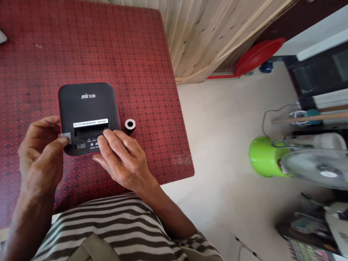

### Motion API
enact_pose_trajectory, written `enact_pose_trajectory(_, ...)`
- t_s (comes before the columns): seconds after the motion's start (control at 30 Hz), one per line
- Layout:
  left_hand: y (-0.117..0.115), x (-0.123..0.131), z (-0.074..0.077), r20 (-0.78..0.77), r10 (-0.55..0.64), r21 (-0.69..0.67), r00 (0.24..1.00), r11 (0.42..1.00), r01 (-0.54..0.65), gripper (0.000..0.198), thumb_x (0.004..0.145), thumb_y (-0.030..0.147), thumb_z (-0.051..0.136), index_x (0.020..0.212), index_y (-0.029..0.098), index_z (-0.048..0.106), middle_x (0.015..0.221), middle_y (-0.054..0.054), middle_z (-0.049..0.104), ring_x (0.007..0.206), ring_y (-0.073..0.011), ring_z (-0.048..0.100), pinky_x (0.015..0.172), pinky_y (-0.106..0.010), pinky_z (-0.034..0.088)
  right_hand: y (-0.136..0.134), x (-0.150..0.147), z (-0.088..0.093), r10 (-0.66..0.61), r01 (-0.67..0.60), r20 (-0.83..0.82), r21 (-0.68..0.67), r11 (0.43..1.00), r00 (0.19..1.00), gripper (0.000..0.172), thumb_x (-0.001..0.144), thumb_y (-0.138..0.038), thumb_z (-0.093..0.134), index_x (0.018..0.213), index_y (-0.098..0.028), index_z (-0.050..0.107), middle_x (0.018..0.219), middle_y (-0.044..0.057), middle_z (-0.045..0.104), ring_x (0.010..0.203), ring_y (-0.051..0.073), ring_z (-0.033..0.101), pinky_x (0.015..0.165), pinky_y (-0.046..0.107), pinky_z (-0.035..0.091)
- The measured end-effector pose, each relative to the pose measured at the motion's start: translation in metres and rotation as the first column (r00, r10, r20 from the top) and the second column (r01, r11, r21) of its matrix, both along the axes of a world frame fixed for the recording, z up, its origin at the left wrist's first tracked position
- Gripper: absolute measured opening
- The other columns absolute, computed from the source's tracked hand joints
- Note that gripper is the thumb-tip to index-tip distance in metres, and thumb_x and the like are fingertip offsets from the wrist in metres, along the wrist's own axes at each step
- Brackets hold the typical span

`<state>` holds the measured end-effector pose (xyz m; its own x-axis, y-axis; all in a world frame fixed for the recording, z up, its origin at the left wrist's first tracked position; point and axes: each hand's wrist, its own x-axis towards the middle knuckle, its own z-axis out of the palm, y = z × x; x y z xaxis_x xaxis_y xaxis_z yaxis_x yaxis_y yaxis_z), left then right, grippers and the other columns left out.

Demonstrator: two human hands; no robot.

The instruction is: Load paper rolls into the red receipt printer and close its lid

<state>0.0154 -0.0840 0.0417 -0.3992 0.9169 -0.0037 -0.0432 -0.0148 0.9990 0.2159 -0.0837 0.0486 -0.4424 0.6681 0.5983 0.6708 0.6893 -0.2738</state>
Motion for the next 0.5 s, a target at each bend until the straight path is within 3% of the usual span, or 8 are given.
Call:
enact_pose_trajectory(0.27,0.002,0.007,0.004,0.028,0.040,-0.045,0.999,0.998,-0.039,0.046,0.071,0.012,0.071,0.113,0.030,0.074,0.114,-0.001,0.068,0.110,-0.0167,0.062,0.096,-0.029,0.047,-0.002,0.000,0.000,-0.007,0.007,0.004,-0.010,1.000,1.000,0.038,0.095,-0.030,0.071,0.124,-0.006,0.068,0.124,0.015,0.075,0.118,0.025,0.066,0.105,0.037,0.059)
enact_pose_trajectory(0.5,0.005,0.018,0.006,0.130,0.065,-0.041,0.989,0.997,-0.060,0.044,0.070,0.008,0.067,0.110,0.028,0.071,0.109,-0.001,0.066,0.097,-0.0142,0.061,0.086,-0.026,0.048,-0.004,0.000,-0.001,-0.020,0.020,-0.012,-0.016,1.000,1.000,0.037,0.094,-0.028,0.071,0.124,-0.005,0.069,0.125,0.017,0.074,0.117,0.026,0.066,0.103,0.039,0.059)
